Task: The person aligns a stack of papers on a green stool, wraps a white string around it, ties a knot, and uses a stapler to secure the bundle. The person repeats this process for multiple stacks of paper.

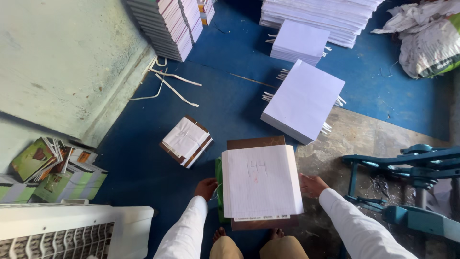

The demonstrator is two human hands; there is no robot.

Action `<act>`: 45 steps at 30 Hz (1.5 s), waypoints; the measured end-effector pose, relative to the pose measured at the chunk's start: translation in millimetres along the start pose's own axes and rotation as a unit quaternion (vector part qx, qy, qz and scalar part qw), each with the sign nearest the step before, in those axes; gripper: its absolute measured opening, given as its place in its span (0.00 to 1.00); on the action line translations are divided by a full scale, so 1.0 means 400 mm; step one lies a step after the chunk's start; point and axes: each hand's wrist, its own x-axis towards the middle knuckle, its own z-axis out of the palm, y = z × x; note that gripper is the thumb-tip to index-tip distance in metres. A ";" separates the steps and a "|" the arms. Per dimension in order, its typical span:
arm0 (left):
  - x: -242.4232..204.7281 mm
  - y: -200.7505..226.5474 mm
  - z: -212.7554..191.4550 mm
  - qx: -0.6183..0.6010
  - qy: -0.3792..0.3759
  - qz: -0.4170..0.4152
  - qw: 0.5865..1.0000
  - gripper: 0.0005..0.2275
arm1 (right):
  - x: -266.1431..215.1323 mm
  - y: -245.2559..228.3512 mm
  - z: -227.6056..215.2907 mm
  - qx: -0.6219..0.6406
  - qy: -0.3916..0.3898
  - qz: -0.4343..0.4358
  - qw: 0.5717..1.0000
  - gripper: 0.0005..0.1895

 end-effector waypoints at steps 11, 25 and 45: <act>0.013 0.099 0.081 0.321 -0.026 -0.012 0.947 0.24 | 0.232 0.019 0.091 0.019 -0.102 -0.157 0.982 0.19; 0.067 -0.040 0.062 0.304 0.009 0.000 0.953 0.11 | 0.287 0.006 0.108 0.199 -0.035 -0.082 0.976 0.23; -0.168 0.261 -0.365 0.231 0.053 -0.115 0.965 0.17 | 0.012 -0.011 -0.078 0.525 0.013 -0.152 0.837 0.23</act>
